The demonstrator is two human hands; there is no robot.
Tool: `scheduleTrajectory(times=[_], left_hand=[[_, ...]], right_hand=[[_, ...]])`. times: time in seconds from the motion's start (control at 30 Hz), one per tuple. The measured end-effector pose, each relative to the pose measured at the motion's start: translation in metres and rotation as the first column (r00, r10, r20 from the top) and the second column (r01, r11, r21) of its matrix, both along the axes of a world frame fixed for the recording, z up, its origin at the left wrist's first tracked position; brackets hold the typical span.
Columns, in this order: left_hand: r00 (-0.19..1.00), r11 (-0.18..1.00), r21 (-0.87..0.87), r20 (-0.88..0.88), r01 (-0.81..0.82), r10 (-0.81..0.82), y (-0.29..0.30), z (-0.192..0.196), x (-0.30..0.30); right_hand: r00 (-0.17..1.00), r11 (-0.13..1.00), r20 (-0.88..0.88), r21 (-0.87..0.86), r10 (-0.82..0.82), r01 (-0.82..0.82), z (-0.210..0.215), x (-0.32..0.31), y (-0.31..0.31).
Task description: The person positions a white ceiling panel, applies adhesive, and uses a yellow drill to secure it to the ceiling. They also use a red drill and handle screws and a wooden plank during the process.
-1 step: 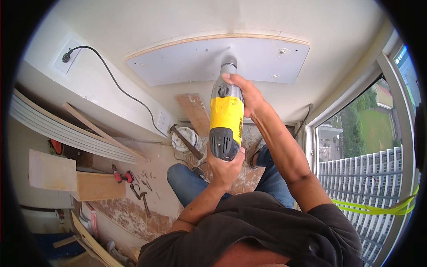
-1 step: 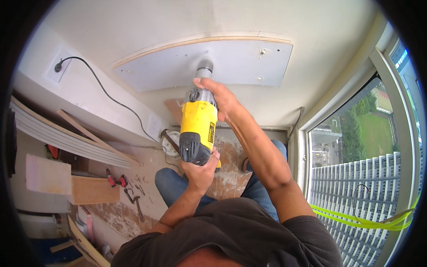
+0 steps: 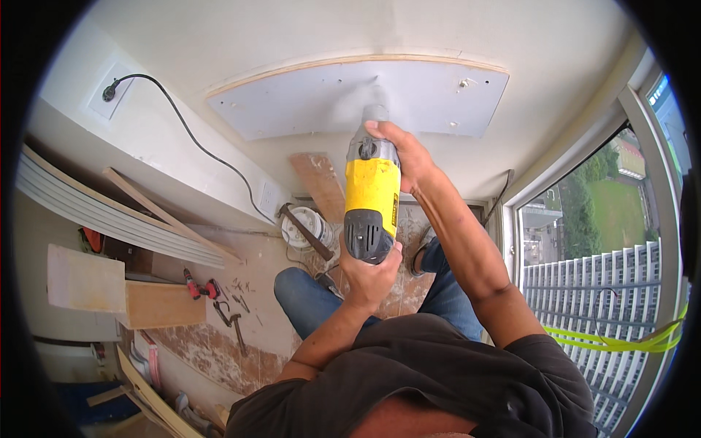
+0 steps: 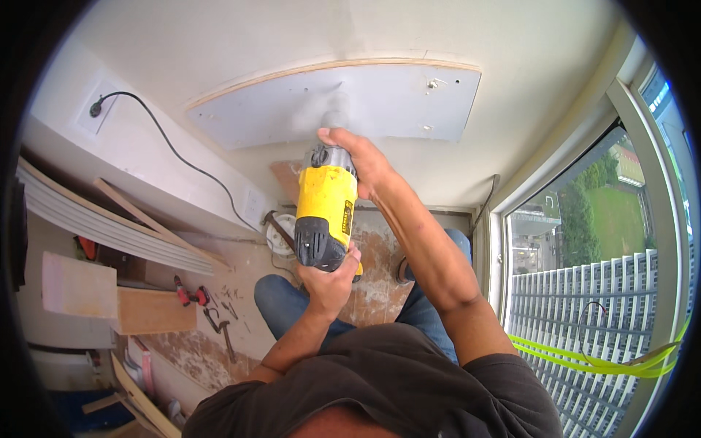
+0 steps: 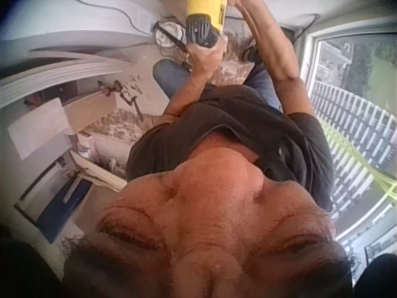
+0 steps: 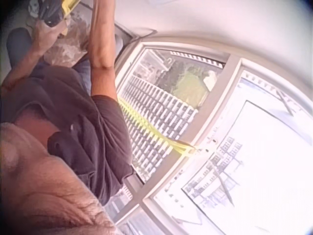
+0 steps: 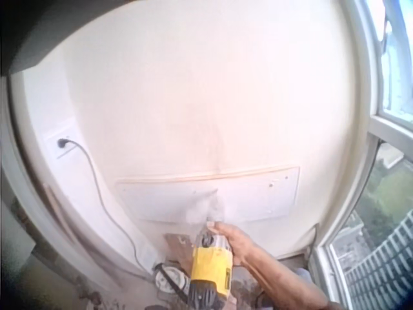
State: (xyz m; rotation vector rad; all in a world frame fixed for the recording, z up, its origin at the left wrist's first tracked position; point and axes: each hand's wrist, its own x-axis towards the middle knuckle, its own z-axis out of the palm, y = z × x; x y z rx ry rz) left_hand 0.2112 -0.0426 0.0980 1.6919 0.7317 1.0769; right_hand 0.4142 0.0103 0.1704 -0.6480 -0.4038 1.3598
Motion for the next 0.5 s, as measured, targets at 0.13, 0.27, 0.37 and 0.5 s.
scheduleTrajectory(times=[0.13,0.27,0.37,0.5], left_hand=[[1.000,1.000,0.025,0.009,-0.003,0.003,-0.006,0.006,-0.009],[1.000,1.000,-0.004,0.000,0.002,-0.002,-0.007,0.007,-0.011],[1.000,1.000,-0.011,0.000,0.006,-0.006,-0.004,0.005,-0.013],[1.000,1.000,-0.002,-0.009,-0.009,0.009,-0.007,0.005,-0.019]], right_hand=[[1.000,1.000,-0.004,0.002,0.007,-0.007,0.006,-0.013,-0.008],[0.999,0.999,-0.019,0.011,0.040,-0.040,-0.002,-0.012,-0.007],[0.999,0.999,0.003,0.015,0.036,-0.036,0.003,-0.014,-0.007],[1.000,1.000,-0.021,0.009,0.014,-0.014,0.003,-0.021,-0.010]])
